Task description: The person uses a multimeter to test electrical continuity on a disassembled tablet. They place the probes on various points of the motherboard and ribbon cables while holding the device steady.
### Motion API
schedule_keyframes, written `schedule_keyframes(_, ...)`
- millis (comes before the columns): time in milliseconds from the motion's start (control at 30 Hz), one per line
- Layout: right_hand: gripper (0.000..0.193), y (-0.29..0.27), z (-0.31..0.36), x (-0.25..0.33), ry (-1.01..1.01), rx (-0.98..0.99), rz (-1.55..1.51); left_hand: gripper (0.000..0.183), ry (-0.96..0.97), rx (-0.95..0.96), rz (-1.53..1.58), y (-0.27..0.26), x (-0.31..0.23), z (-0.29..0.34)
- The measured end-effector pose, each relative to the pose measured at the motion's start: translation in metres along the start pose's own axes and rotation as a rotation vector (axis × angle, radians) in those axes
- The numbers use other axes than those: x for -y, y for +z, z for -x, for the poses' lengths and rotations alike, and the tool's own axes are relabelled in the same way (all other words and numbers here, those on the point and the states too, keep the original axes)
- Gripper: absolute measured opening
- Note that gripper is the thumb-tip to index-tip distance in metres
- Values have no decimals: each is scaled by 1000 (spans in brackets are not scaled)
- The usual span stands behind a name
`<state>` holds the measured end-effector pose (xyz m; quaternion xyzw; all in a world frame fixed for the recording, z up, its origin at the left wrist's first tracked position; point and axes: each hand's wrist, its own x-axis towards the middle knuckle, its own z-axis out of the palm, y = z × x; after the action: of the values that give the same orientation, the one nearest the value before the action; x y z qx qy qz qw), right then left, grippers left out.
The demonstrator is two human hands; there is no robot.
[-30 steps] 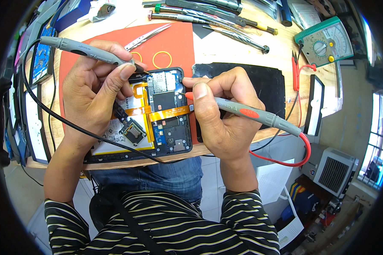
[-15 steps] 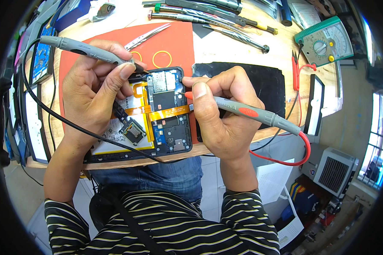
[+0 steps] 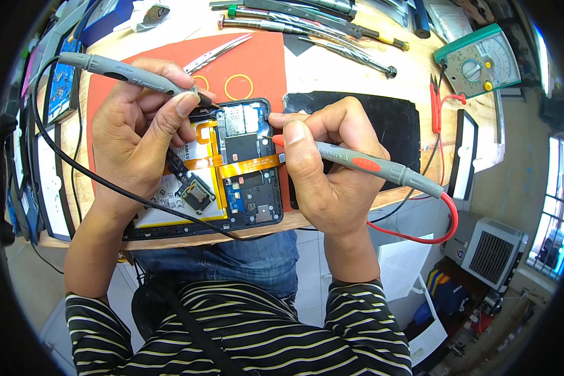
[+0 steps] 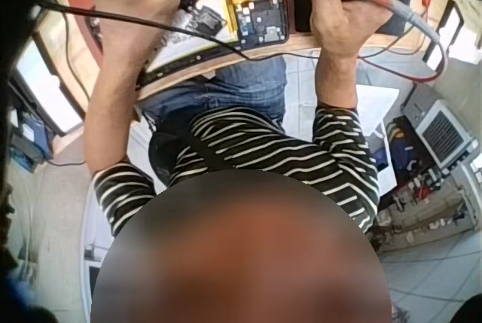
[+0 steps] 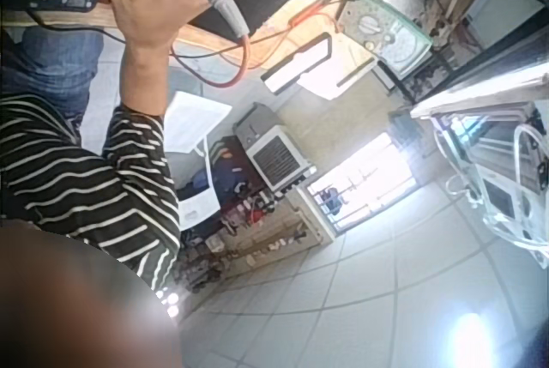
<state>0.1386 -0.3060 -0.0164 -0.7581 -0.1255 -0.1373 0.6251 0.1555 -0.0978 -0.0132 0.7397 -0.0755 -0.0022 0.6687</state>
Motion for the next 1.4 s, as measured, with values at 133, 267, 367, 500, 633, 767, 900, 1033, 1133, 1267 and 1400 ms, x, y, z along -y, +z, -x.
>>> schedule_keyframes(133, 18, 0, 0, 0, 7, -4, -25, 18, 12, -3, -12, 0, 1, 0)
schedule_keyframes(267, 17, 0, 0, 0, -13, -1, -33, 18, -1, 2, -17, -1, 0, 0)
schedule_keyframes(367, 17, 0, 0, 0, -1, -4, -26, 18, 4, -6, -19, 0, 0, 1)
schedule_keyframes(500, 16, 0, 0, -1, -21, 3, -39, 19, -15, -9, -24, 0, 0, 0)
schedule_keyframes(633, 16, 0, 0, -1, -19, 9, -34, 18, -21, -10, -15, 0, -1, 1)
schedule_keyframes(767, 16, 0, 0, -1, -23, 13, -31, 18, -20, -5, -22, 0, -2, 1)
schedule_keyframes(900, 16, 0, -1, -2, -21, 17, -22, 19, -16, -7, -12, 0, -2, 1)
schedule_keyframes(1033, 17, 0, 0, -1, -13, 7, -18, 19, -23, -13, 11, 1, -1, 0)
schedule_keyframes(1133, 17, 1, 0, -1, -20, 9, -22, 18, -14, -10, -1, 1, 0, 0)
schedule_keyframes(1267, 18, 0, 0, -1, -13, 6, -23, 18, -7, -8, -6, 1, 0, 0)
schedule_keyframes(1400, 18, 0, 0, -1, -19, 6, -36, 18, -3, -7, -9, 1, 0, 0)
